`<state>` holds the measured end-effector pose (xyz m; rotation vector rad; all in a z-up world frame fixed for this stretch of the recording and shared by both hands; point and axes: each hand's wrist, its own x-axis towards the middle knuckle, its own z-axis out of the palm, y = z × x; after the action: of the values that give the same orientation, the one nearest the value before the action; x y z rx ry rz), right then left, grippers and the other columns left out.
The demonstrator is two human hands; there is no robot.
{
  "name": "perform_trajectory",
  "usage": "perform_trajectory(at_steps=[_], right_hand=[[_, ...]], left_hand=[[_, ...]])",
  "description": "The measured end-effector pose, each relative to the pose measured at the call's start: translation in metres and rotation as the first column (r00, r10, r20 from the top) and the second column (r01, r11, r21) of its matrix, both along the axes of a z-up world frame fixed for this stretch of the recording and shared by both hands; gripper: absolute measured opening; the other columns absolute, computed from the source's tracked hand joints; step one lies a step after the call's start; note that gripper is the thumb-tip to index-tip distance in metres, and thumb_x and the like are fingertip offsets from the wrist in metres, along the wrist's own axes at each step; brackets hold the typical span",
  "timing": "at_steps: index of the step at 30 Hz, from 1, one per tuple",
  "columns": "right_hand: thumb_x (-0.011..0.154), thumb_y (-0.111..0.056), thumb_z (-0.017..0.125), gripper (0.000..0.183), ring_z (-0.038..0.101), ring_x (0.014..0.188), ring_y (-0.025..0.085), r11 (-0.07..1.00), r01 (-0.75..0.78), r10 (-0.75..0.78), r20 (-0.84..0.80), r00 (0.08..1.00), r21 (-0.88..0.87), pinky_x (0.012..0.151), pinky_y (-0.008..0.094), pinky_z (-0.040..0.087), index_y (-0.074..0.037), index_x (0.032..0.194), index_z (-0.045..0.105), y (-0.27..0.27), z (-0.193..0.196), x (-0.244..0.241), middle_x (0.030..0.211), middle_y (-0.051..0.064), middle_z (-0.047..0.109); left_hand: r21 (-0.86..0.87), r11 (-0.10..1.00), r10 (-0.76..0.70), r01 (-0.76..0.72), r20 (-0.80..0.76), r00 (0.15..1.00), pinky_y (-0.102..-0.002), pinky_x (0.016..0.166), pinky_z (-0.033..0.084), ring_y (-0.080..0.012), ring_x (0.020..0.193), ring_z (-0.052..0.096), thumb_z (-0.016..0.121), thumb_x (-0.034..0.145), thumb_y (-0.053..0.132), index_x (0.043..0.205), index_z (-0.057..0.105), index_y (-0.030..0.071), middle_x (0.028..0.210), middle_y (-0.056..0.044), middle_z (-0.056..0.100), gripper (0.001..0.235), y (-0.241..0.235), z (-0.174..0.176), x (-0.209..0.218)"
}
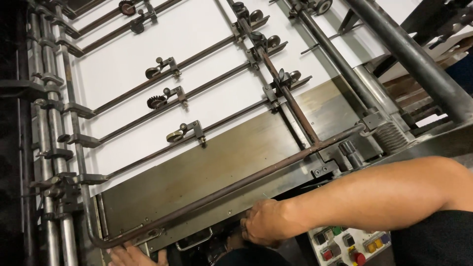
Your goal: The person adjusts a metal bar on a large industrial machine using both hands. They then press buttons on a control panel and lift a metal cover on the machine.
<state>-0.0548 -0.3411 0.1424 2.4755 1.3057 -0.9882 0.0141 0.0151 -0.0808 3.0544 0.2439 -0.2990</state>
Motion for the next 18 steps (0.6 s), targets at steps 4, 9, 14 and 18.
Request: perform_trajectory(at_steps=[4, 9, 14, 18], right_hand=[[0.094, -0.025, 0.053, 0.038, 0.073, 0.097, 0.041, 0.999, 0.025, -0.025, 0.001, 1.0, 0.02, 0.075, 0.052, 0.059, -0.002, 0.12, 0.069, 0.003, 0.004, 0.001, 0.117, 0.024, 0.07], [0.101, -0.027, 0.048, 0.039, 0.074, 0.094, 0.04, 1.0, 0.01, -0.01, 0.027, 1.0, 0.015, 0.076, 0.051, 0.059, 0.0, 0.117, 0.07, 0.002, 0.0, 0.0, 0.114, 0.023, 0.072], [0.109, -0.031, 0.045, 0.047, 0.075, 0.095, 0.038, 0.998, 0.065, -0.066, 0.044, 0.997, 0.019, 0.08, 0.049, 0.058, 0.007, 0.124, 0.067, -0.002, -0.021, -0.005, 0.107, 0.023, 0.076], [0.103, -0.03, 0.049, 0.041, 0.074, 0.097, 0.038, 0.997, 0.078, -0.078, -0.009, 0.997, 0.02, 0.08, 0.05, 0.058, 0.0, 0.121, 0.07, 0.001, -0.009, -0.001, 0.113, 0.021, 0.074]], left_hand=[[-0.076, 0.995, -0.053, 0.059, 0.088, 0.995, -0.062, 0.129, 0.014, -0.0503, 0.157, 0.014, 0.093, 0.061, 0.038, 0.161, 0.012, -0.006, 0.162, -0.036, 0.017, 0.135, 0.005, -0.012, -0.003], [-0.162, 0.984, -0.056, 0.075, 0.122, 0.991, -0.063, 0.127, 0.015, -0.0525, 0.154, 0.014, 0.092, 0.061, 0.035, 0.159, 0.011, -0.005, 0.159, -0.036, 0.017, 0.134, 0.007, -0.011, 0.006], [-0.15, 0.987, -0.053, 0.066, 0.088, 0.995, -0.062, 0.128, 0.016, -0.0514, 0.154, 0.014, 0.091, 0.062, 0.035, 0.161, 0.009, -0.005, 0.16, -0.035, 0.017, 0.135, 0.005, -0.012, 0.002], [-0.084, 0.995, -0.038, 0.045, 0.086, 0.996, -0.061, 0.13, 0.013, -0.0485, 0.158, 0.009, 0.091, 0.061, 0.038, 0.162, 0.012, -0.007, 0.165, -0.034, 0.012, 0.136, 0.004, -0.014, -0.001]])
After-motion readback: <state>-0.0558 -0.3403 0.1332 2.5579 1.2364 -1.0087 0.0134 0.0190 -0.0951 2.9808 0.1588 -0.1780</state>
